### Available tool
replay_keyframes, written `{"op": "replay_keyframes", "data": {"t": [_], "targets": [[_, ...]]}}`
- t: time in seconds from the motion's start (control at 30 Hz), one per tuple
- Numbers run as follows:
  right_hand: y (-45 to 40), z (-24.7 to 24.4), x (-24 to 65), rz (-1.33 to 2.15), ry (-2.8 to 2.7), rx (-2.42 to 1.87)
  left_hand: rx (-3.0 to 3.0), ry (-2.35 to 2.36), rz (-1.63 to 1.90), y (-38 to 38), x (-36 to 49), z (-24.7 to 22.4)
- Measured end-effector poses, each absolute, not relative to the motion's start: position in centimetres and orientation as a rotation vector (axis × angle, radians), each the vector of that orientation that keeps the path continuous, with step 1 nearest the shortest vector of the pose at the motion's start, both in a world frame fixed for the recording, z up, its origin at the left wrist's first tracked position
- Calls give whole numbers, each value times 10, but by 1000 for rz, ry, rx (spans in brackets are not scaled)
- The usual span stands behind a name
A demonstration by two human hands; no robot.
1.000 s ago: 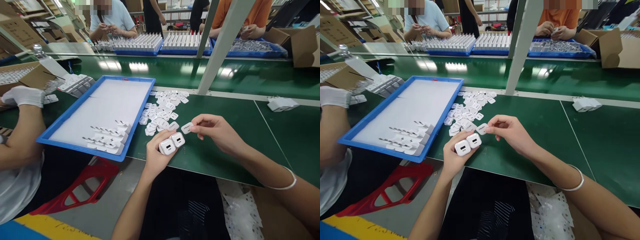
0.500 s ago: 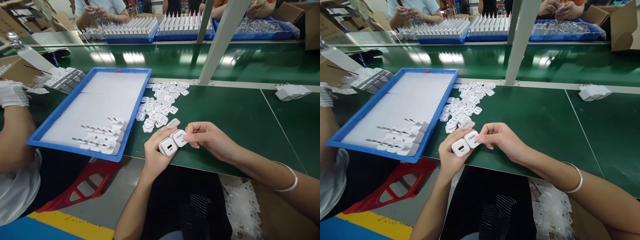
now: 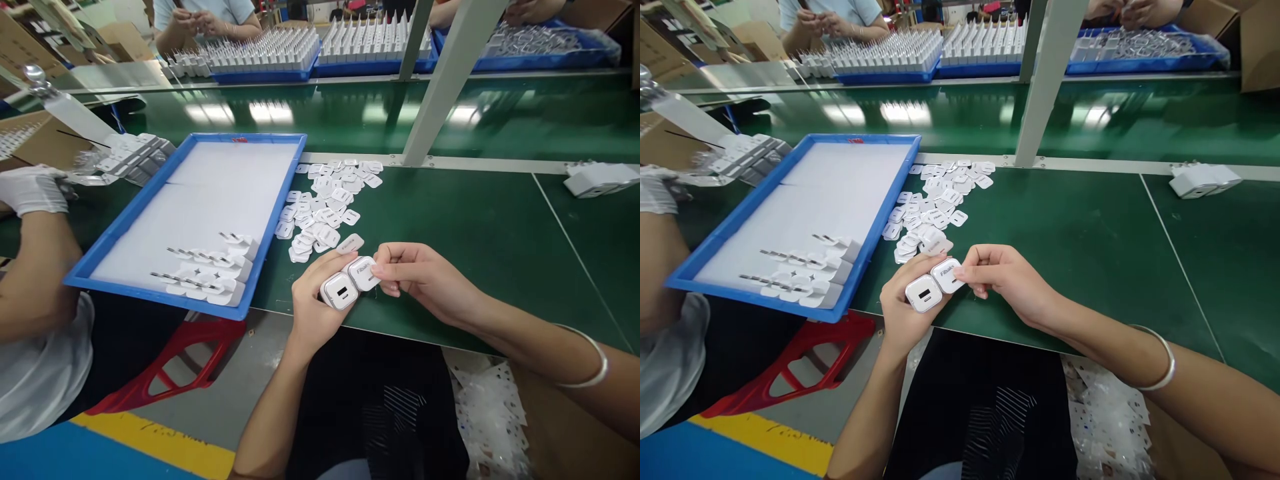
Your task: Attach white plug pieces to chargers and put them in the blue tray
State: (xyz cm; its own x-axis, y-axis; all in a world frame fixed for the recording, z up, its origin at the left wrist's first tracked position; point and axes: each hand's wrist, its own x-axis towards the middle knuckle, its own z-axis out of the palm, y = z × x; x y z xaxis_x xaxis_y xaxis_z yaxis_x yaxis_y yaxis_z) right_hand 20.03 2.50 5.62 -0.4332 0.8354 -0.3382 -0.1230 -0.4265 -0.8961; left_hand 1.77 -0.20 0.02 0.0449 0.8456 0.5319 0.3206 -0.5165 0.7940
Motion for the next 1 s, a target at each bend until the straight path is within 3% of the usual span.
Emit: {"op": "replay_keyframes", "data": {"t": [1.0], "targets": [[22, 55, 199, 1752, -1229, -1089, 1956, 1163, 1462, -2, 18, 2]]}}
